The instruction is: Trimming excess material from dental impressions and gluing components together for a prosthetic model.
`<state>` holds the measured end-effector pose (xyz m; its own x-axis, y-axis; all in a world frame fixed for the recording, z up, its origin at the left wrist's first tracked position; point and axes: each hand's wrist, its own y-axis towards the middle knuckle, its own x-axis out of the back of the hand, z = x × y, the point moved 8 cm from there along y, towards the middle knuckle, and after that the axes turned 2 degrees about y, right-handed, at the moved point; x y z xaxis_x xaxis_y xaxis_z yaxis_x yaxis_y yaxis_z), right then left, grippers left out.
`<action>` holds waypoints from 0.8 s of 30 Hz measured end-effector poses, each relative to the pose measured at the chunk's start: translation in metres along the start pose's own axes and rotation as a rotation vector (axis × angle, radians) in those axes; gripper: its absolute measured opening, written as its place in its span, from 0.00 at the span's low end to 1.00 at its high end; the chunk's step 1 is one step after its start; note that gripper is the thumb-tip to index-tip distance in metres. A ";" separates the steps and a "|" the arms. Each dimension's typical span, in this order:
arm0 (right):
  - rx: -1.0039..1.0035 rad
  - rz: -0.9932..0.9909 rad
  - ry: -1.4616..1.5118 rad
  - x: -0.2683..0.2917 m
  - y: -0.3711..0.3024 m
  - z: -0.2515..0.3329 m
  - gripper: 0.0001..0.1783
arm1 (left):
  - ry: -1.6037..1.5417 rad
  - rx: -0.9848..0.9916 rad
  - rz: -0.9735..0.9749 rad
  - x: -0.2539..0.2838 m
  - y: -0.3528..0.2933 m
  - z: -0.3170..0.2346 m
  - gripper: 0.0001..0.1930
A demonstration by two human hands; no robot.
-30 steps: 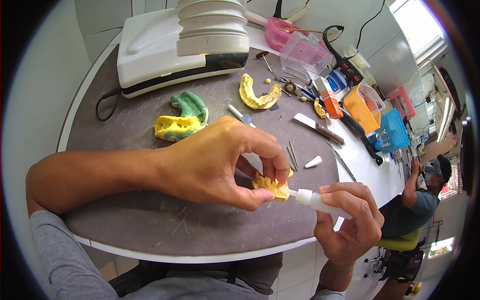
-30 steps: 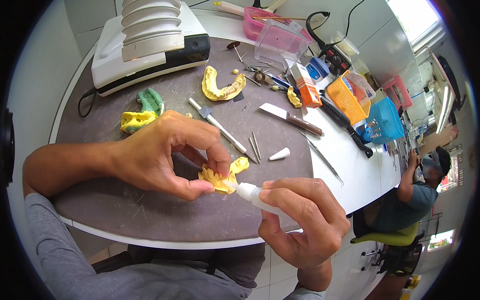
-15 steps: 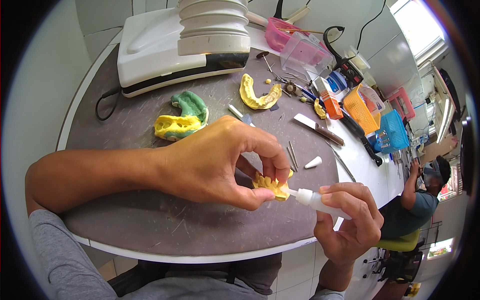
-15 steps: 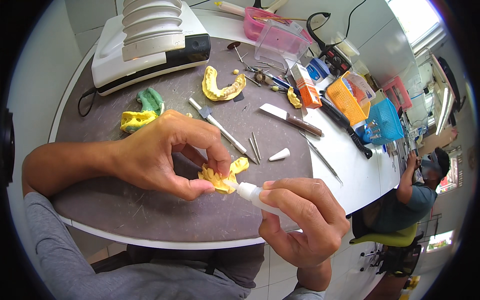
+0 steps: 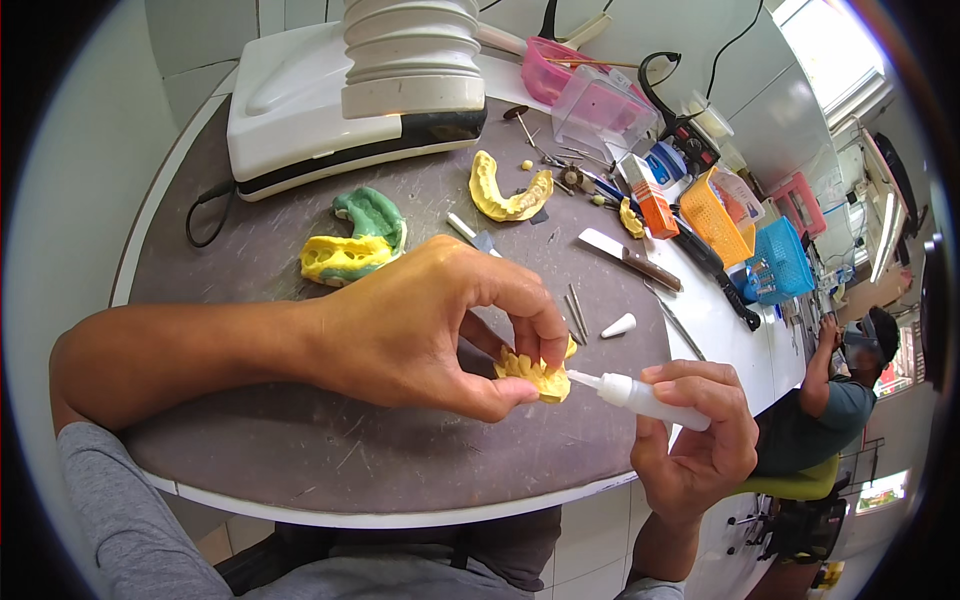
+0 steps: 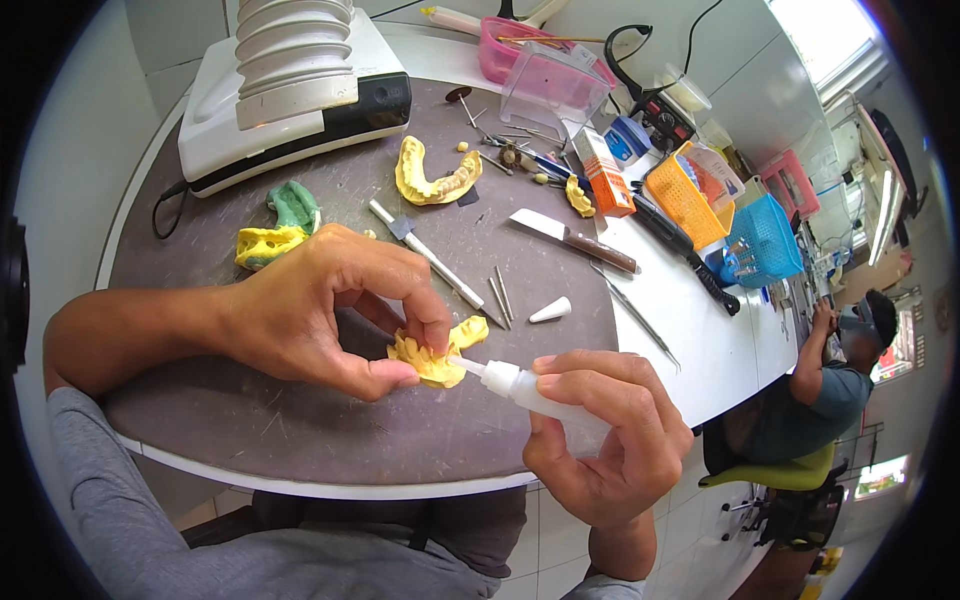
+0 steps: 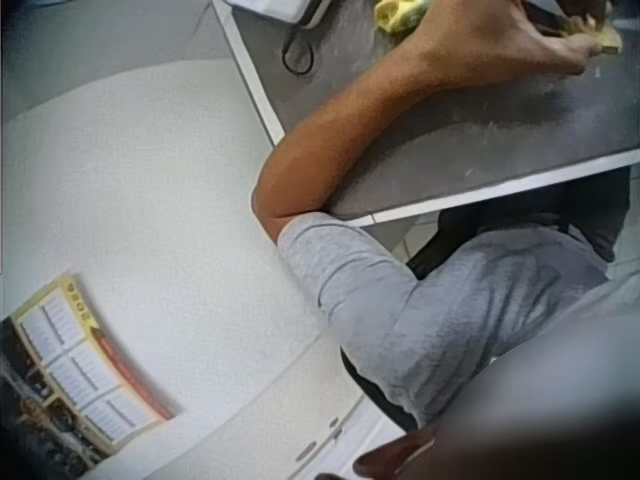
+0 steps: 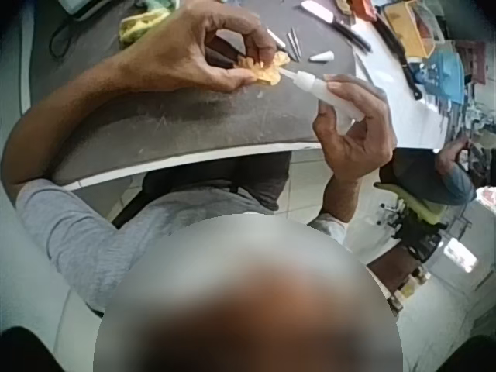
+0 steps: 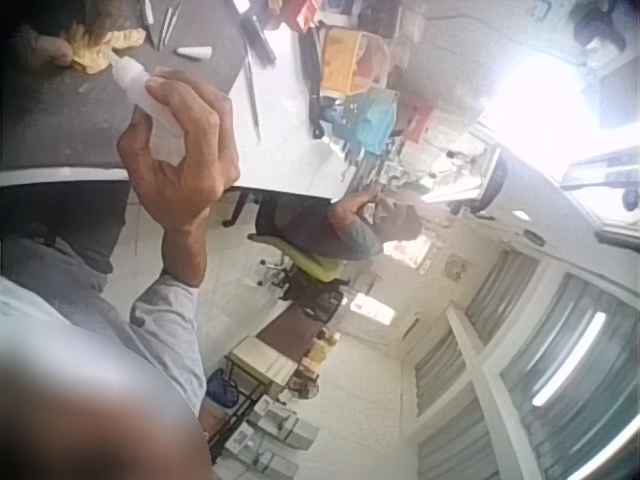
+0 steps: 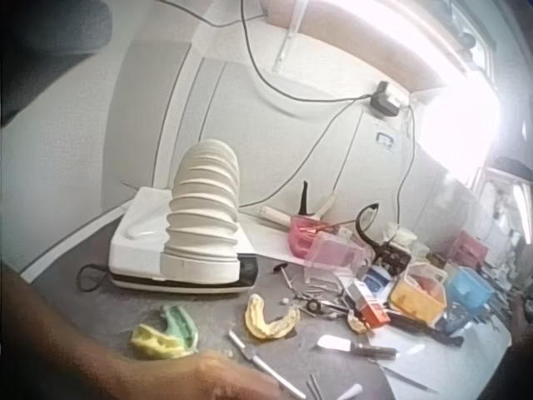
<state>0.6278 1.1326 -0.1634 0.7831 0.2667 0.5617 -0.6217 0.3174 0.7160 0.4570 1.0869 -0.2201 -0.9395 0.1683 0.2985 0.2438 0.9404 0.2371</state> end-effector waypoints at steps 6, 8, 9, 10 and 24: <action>0.038 0.048 0.001 -0.006 0.003 0.003 0.17 | -0.031 0.006 -0.008 0.000 0.000 0.002 0.12; 0.048 0.054 0.003 -0.007 0.004 0.003 0.17 | -0.033 0.005 -0.005 0.000 0.000 0.002 0.12; 0.057 0.059 0.002 -0.008 0.004 0.004 0.18 | -0.033 0.006 -0.006 0.000 0.000 0.002 0.12; 0.065 0.064 0.000 -0.009 0.005 0.004 0.18 | -0.030 0.001 -0.002 0.000 0.000 0.002 0.12; 0.031 0.031 0.026 -0.007 0.001 -0.002 0.17 | -0.017 -0.012 0.006 0.000 0.000 0.003 0.12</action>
<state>0.6218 1.1329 -0.1673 0.7624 0.3000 0.5733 -0.6450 0.2807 0.7108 0.4562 1.0879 -0.2223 -0.9419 0.1787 0.2844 0.2521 0.9357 0.2469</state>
